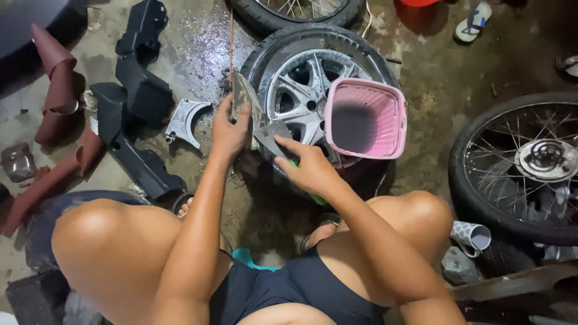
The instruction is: The person sits on the floor and uses a scraper to remove residue from a metal engine part. They hold the part with one hand and scrape its surface with the other, occasionally rotating the part to access different areas.
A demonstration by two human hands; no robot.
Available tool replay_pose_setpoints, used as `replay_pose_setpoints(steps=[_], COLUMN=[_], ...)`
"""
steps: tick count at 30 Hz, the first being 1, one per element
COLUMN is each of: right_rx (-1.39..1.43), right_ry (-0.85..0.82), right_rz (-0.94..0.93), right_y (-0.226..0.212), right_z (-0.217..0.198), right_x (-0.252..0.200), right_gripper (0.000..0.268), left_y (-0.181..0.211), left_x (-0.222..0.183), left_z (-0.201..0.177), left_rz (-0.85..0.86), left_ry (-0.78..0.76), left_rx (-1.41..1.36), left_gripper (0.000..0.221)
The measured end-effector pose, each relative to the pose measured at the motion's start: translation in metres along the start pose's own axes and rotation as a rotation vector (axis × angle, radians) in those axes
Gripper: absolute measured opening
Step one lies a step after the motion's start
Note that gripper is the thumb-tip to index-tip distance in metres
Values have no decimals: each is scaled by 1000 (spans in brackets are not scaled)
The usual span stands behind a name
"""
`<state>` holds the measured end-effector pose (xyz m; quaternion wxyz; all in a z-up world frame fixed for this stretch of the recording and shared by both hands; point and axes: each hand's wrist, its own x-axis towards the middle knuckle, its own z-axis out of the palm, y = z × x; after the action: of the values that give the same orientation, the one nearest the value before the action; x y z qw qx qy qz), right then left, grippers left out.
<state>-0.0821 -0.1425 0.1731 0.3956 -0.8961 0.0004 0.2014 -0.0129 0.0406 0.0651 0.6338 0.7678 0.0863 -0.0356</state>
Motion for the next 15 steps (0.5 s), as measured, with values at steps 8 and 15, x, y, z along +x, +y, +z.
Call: replay_pose_setpoints(steps=[8, 15], right_rx=[-67, -285], right_ry=[-7, 59], right_rz=[-45, -224], right_y=[2, 34], right_z=[-2, 4], right_x=[-7, -12], right_gripper=[48, 42], left_y=[13, -37], left_x=[-2, 23], left_z=[13, 29], left_rz=[-15, 104], left_ry=[-7, 113], left_rx=[19, -95], left_gripper=[58, 55])
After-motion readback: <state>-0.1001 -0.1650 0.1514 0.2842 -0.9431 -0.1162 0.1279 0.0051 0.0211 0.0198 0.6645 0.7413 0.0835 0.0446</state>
